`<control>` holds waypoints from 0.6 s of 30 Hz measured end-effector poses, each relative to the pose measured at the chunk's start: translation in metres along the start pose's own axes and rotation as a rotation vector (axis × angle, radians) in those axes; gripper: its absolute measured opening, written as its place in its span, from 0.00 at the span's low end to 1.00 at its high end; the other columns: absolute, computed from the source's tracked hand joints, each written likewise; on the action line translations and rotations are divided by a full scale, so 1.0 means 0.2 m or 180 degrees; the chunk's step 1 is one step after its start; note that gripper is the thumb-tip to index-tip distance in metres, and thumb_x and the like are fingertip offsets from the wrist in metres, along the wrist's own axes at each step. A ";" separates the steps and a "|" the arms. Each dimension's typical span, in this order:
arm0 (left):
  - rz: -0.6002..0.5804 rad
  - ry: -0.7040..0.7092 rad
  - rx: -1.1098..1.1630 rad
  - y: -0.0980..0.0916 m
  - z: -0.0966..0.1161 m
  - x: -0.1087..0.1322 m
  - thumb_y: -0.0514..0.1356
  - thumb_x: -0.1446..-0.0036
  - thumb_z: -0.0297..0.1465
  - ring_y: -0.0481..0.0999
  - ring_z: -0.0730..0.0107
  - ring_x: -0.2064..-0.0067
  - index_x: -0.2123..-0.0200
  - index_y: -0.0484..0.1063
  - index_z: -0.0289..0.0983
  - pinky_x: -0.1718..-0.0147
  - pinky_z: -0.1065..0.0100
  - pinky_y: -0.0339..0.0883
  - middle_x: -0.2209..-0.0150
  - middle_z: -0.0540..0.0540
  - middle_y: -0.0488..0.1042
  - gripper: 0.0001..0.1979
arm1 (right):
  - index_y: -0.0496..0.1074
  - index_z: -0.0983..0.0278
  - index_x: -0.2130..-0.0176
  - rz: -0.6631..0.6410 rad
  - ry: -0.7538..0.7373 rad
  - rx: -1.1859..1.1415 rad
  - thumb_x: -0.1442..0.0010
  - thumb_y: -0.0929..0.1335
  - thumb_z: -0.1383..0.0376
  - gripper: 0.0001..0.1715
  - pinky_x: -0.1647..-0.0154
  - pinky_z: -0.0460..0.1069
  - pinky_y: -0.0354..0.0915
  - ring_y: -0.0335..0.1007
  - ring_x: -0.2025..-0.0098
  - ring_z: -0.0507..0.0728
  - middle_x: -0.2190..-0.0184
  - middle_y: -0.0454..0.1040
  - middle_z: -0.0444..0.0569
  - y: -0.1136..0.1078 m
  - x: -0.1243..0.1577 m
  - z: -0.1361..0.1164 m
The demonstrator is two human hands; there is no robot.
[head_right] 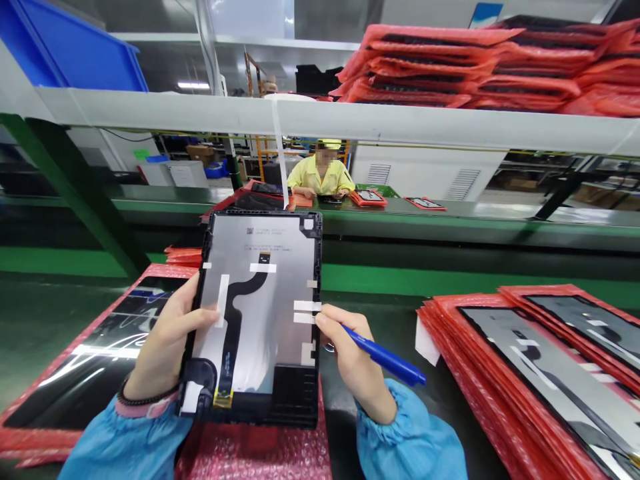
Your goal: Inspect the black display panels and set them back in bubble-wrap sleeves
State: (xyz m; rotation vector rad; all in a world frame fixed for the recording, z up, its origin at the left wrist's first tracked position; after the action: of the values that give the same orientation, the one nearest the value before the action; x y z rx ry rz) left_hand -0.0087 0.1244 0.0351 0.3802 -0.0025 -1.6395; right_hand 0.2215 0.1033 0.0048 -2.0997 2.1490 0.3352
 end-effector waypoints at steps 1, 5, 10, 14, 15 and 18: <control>-0.0018 -0.0010 -0.0008 0.00 0.00 0.00 0.63 0.54 0.24 0.76 0.67 0.56 0.50 0.72 0.42 0.58 0.73 0.68 0.55 0.52 0.78 0.24 | 0.68 0.61 0.81 0.0033 0.0004 -0.0030 0.44 0.69 0.58 0.18 0.75 0.48 0.54 0.56 0.76 0.53 0.82 0.60 0.42 0.00 0.00 0.00; -0.0044 -0.0032 -0.0048 0.01 -0.01 0.00 0.63 0.54 0.24 0.76 0.69 0.58 0.51 0.72 0.42 0.61 0.74 0.68 0.56 0.52 0.78 0.24 | 0.67 0.61 0.82 -0.0068 -0.0016 -0.0098 0.43 0.67 0.56 0.20 0.76 0.49 0.55 0.53 0.79 0.52 0.84 0.57 0.42 0.03 -0.01 -0.02; -0.0077 -0.0018 0.0030 0.01 -0.02 0.00 0.63 0.56 0.24 0.76 0.63 0.53 0.48 0.71 0.41 0.57 0.70 0.68 0.53 0.50 0.78 0.28 | 0.66 0.62 0.82 -0.0064 -0.0104 -0.0049 0.42 0.67 0.52 0.24 0.77 0.48 0.56 0.54 0.79 0.52 0.84 0.58 0.42 0.03 -0.01 -0.03; -0.0081 0.0061 0.0022 0.01 -0.02 -0.01 0.64 0.57 0.25 0.76 0.60 0.54 0.47 0.70 0.40 0.56 0.67 0.69 0.53 0.48 0.77 0.30 | 0.65 0.62 0.82 0.0094 -0.0069 0.0075 0.42 0.69 0.54 0.23 0.79 0.47 0.56 0.56 0.78 0.51 0.83 0.60 0.42 -0.01 -0.02 0.02; -0.0063 0.0080 -0.0012 0.01 -0.02 -0.01 0.64 0.57 0.25 0.77 0.61 0.56 0.47 0.70 0.39 0.58 0.67 0.69 0.55 0.48 0.78 0.29 | 0.64 0.62 0.82 0.0115 -0.0056 0.0085 0.42 0.68 0.54 0.24 0.79 0.47 0.56 0.56 0.79 0.51 0.84 0.60 0.41 -0.02 -0.02 0.03; 0.0033 0.0138 -0.0254 0.01 -0.01 -0.01 0.65 0.54 0.28 0.76 0.68 0.67 0.49 0.71 0.39 0.67 0.70 0.68 0.64 0.50 0.78 0.25 | 0.65 0.62 0.83 0.0074 0.0003 0.0071 0.41 0.68 0.54 0.24 0.81 0.46 0.58 0.59 0.81 0.51 0.85 0.61 0.41 -0.02 -0.06 0.04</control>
State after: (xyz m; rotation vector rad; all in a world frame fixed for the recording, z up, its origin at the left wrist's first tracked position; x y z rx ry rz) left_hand -0.0058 0.1262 0.0335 0.3539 0.0931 -1.6157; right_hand 0.2249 0.1159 -0.0010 -2.0648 2.1692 0.3111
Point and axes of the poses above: each hand's wrist, its own x-axis away from the middle knuckle, its own y-axis out of the palm, z = x × y, the point moved 10 cm from there along -x, towards the middle knuckle
